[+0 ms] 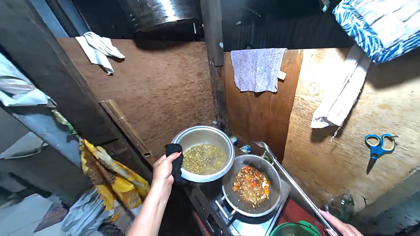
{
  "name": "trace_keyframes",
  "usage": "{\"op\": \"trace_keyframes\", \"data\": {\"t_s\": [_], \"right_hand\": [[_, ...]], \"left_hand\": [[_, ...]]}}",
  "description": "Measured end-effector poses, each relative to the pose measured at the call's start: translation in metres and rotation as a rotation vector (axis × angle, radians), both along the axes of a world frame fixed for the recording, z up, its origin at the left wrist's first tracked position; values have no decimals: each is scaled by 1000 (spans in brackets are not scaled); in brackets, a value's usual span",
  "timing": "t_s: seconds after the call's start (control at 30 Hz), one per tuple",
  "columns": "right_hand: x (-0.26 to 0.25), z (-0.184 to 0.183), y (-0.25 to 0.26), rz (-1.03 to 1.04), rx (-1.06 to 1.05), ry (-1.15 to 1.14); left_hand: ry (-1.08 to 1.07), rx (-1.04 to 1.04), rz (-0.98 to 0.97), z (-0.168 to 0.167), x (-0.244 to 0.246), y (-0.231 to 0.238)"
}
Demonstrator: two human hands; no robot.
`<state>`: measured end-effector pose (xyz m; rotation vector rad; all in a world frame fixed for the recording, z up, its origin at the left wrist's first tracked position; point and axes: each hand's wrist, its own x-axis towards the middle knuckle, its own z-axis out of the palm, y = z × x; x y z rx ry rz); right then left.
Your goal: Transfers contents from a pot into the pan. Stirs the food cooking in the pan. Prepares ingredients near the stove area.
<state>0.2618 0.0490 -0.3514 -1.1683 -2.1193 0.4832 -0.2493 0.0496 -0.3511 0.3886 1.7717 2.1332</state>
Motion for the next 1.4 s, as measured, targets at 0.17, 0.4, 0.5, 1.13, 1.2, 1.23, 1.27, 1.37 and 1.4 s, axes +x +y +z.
{"op": "trace_keyframes", "data": {"t_s": [0.17,0.4,0.5,1.13,1.2,1.23,1.27,1.37,1.4], "right_hand": [[14,-5,-7,-13,16,5],[35,-10,-24,-94,-17,7],[40,-13,-30,-108,-47,-8],[39,-29,-41,-135,-71,-97],[38,-30,-40,-132,-64,-102],[37,-30,-39,-131,-61,-105],[36,-30,-39,-130,-58,-107],[34,-30,-40,-127,-58,-119],[34,-31,-40,-127,-55,-123]], "left_hand": [[103,-33,-61,21,34,-4],[241,-108,-117,34,70,-1],[326,-145,-128,39,81,4],[819,-194,-222,39,121,34],[849,-198,-242,38,125,35],[860,-202,-250,38,126,36],[871,-205,-253,37,128,37],[899,-209,-277,34,133,38],[914,-216,-288,33,135,38]]}}
